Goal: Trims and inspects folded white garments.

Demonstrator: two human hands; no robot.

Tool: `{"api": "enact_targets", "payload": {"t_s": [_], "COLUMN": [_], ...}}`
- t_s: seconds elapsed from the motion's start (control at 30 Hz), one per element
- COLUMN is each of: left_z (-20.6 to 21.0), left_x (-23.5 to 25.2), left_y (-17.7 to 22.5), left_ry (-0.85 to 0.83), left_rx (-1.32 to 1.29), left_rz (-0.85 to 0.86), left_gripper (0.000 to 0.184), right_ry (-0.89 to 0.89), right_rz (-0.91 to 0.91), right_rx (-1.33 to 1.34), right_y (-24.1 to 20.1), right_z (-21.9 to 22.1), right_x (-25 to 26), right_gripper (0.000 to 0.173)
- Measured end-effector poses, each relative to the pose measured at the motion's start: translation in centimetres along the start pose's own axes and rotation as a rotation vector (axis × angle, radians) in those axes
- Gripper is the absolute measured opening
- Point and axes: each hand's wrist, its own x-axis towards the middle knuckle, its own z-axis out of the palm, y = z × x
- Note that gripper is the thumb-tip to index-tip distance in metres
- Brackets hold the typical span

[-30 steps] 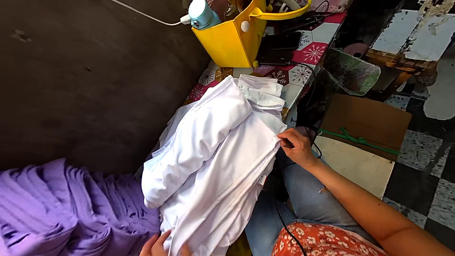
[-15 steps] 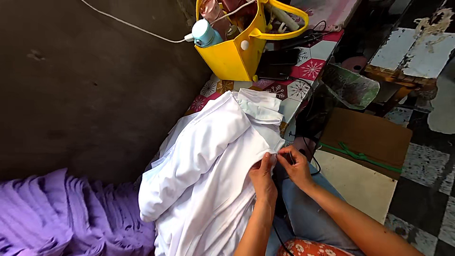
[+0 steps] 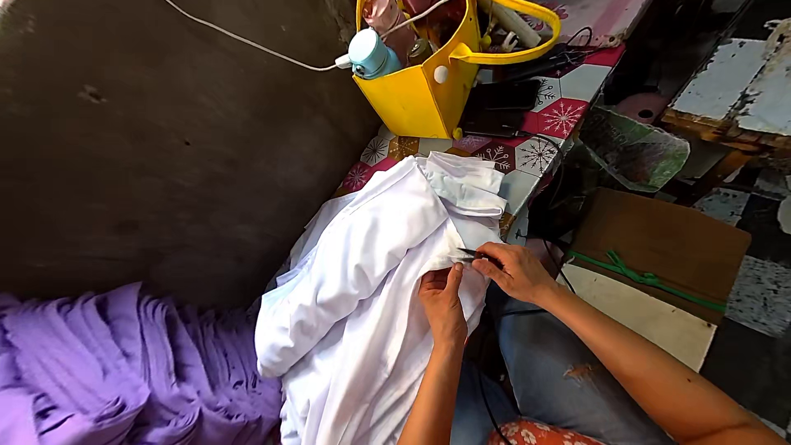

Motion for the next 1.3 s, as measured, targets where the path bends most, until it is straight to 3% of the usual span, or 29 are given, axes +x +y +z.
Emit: {"api": "enact_targets", "payload": {"t_s": [0.93, 1.13, 1.2, 1.3], "left_z": [0.1, 0.2, -0.1, -0.3], "left_x": [0.0, -0.2, -0.4, -0.6], "left_y": [-0.3, -0.4, -0.6, -1.0], "left_ry": [-0.079, -0.077, -0.083, -0.087], "left_rx": [0.133, 0.144, 0.192, 0.296], "left_rz": [0.009, -0.038, -0.032, 0.001], "left_gripper": [0.017, 0.015, 0.015, 0.019], "right_ry": [-0.025, 0.133, 0.098, 0.063], "right_rz": [0.014, 0.215, 0.248, 0.342], "right_rx": [0.191, 0.403, 0.455, 0.604], "right_y": [2.8, 1.2, 0.5, -0.9], "right_z": [-0.1, 0.2, 0.6, 1.2], "right_x": [-0.4, 0.4, 0.7, 1.1], "right_gripper": [0.049, 0.031, 0.033, 0.014]}}
